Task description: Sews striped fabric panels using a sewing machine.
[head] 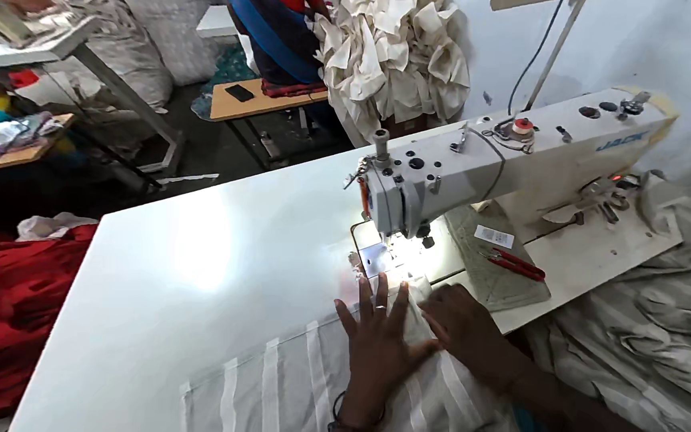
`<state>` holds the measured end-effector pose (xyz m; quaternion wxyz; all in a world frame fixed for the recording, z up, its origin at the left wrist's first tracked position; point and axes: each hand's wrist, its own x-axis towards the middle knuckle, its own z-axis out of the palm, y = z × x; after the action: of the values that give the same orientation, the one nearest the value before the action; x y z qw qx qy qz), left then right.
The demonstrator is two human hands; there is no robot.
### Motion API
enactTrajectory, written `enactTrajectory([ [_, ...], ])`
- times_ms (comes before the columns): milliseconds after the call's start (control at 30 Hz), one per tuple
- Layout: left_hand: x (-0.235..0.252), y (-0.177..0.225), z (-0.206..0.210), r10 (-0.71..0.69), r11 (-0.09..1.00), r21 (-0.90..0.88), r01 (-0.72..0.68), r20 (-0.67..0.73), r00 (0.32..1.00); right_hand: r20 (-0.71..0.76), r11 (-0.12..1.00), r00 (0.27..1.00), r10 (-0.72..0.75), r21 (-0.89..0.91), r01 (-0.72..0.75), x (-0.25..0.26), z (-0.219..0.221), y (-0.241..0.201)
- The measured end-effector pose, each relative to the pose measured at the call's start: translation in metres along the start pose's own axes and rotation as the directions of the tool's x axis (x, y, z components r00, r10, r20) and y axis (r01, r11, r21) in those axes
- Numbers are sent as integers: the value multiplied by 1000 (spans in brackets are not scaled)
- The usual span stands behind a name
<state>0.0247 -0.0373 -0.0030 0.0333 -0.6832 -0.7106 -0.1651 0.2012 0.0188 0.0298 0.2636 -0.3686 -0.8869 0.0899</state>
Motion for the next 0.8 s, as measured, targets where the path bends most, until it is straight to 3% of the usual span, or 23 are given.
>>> enactTrajectory([
  [100, 18, -1, 4, 55, 998, -7, -55, -1, 998, -51, 991, 990, -134, -9, 133, 16, 30, 27],
  [200, 14, 1, 5, 77, 997, -3, -77, 0, 997, -55, 982, 983, -176, -76, 172, 22, 40, 33],
  [333, 0, 15, 9, 60, 998, -30, -61, -58, 997, 13, 988, 993, -114, -107, 115, 32, 37, 31],
  [633, 39, -21, 10, 122, 988, -82, -127, -65, 990, 98, 988, 992, -76, -124, 88, 72, 40, 33],
  [733, 40, -22, 11, 125, 989, -73, -128, -46, 991, 32, 999, 998, -53, -1, 53, 69, 35, 41],
  [800, 41, -23, 11, 113, 991, -71, -115, -19, 993, -76, 997, 995, 64, 58, -60, 53, 3, 56],
])
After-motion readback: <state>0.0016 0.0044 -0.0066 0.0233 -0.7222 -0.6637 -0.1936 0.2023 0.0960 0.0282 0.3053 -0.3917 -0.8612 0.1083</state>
